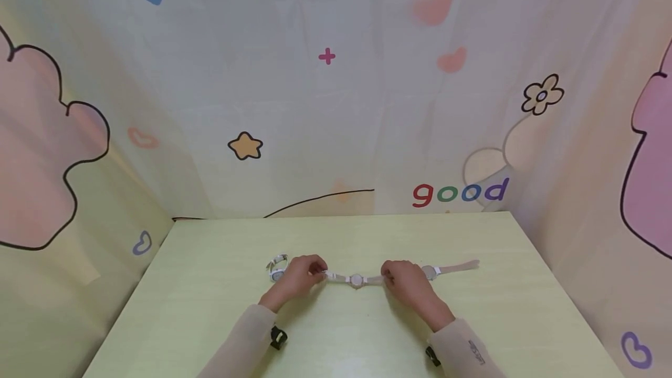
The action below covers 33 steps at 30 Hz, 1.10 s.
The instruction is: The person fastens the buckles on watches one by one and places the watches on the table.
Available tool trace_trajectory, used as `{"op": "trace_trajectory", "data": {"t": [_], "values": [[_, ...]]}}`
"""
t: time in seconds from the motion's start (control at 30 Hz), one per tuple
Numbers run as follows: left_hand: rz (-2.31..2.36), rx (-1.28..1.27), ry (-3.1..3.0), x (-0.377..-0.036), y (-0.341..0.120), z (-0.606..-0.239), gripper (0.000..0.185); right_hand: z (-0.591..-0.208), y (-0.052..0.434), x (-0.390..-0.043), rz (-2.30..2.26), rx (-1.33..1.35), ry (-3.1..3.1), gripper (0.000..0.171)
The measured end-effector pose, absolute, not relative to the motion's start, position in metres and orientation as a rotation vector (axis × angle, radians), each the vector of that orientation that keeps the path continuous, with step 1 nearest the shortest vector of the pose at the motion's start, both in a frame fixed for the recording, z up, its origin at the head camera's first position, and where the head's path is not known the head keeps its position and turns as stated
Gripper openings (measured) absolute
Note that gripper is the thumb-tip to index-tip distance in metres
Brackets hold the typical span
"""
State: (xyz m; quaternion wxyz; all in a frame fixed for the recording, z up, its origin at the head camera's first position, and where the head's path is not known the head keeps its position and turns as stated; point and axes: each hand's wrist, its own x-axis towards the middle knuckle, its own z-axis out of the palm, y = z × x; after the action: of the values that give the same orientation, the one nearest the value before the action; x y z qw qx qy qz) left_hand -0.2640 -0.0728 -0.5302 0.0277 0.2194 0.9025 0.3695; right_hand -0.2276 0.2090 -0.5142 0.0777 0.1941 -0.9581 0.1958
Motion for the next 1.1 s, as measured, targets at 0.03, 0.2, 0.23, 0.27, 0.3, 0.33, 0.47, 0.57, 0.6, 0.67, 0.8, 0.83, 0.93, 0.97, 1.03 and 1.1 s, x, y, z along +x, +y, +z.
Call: {"op": "trace_trajectory", "data": {"t": [0.03,0.2,0.23,0.27,0.3,0.33,0.47,0.57,0.6,0.67,0.8,0.83,0.93,0.97,1.03,1.1], "values": [[1.161,0.678,2.778,-0.264,-0.074,-0.53,0.008,-0.513,0.209,-0.227,0.63,0.564,-2.877,0.006],[1.318,0.646,2.697,-0.26,-0.079,-0.524,0.011,-0.509,0.212,-0.226,0.893,0.502,-2.849,0.005],[1.36,0.628,2.676,-0.258,-0.079,-0.522,0.012,-0.508,0.213,-0.226,0.973,0.481,-2.838,0.005],[1.408,0.612,2.652,-0.257,-0.079,-0.52,0.012,-0.507,0.213,-0.226,1.07,0.462,-2.823,0.006],[1.46,0.597,2.625,-0.257,-0.079,-0.517,0.013,-0.506,0.213,-0.226,1.164,0.437,-2.805,0.006],[1.52,0.583,2.596,-0.256,-0.079,-0.515,0.013,-0.504,0.213,-0.226,1.271,0.399,-2.786,0.008],[1.739,0.563,2.483,-0.253,-0.078,-0.506,0.015,-0.496,0.211,-0.226,1.678,0.268,-2.668,0.018],[1.844,0.546,2.439,-0.25,-0.076,-0.5,0.016,-0.491,0.209,-0.226,1.891,0.22,-2.569,0.026],[1.882,0.545,2.423,-0.25,-0.076,-0.498,0.016,-0.489,0.209,-0.225,1.942,0.223,-2.542,0.028],[1.95,0.53,2.389,-0.247,-0.075,-0.493,0.017,-0.485,0.208,-0.224,2.036,0.229,-2.491,0.032],[2.103,0.505,2.24,-0.245,-0.073,-0.486,0.02,-0.479,0.205,-0.221,2.149,0.238,-2.411,0.037],[2.136,0.5,2.202,-0.245,-0.073,-0.484,0.022,-0.478,0.204,-0.22,2.156,0.24,-2.395,0.038],[2.232,0.495,2.099,-0.244,-0.073,-0.48,0.026,-0.474,0.202,-0.218,2.165,0.25,-2.342,0.037],[2.257,0.497,2.084,-0.244,-0.073,-0.479,0.027,-0.473,0.201,-0.218,2.163,0.25,-2.325,0.035],[2.309,0.502,2.055,-0.243,-0.073,-0.477,0.029,-0.47,0.198,-0.216,2.158,0.268,-2.296,0.034],[2.348,0.499,2.035,-0.242,-0.073,-0.474,0.03,-0.468,0.195,-0.216,2.164,0.293,-2.264,0.032]]}}
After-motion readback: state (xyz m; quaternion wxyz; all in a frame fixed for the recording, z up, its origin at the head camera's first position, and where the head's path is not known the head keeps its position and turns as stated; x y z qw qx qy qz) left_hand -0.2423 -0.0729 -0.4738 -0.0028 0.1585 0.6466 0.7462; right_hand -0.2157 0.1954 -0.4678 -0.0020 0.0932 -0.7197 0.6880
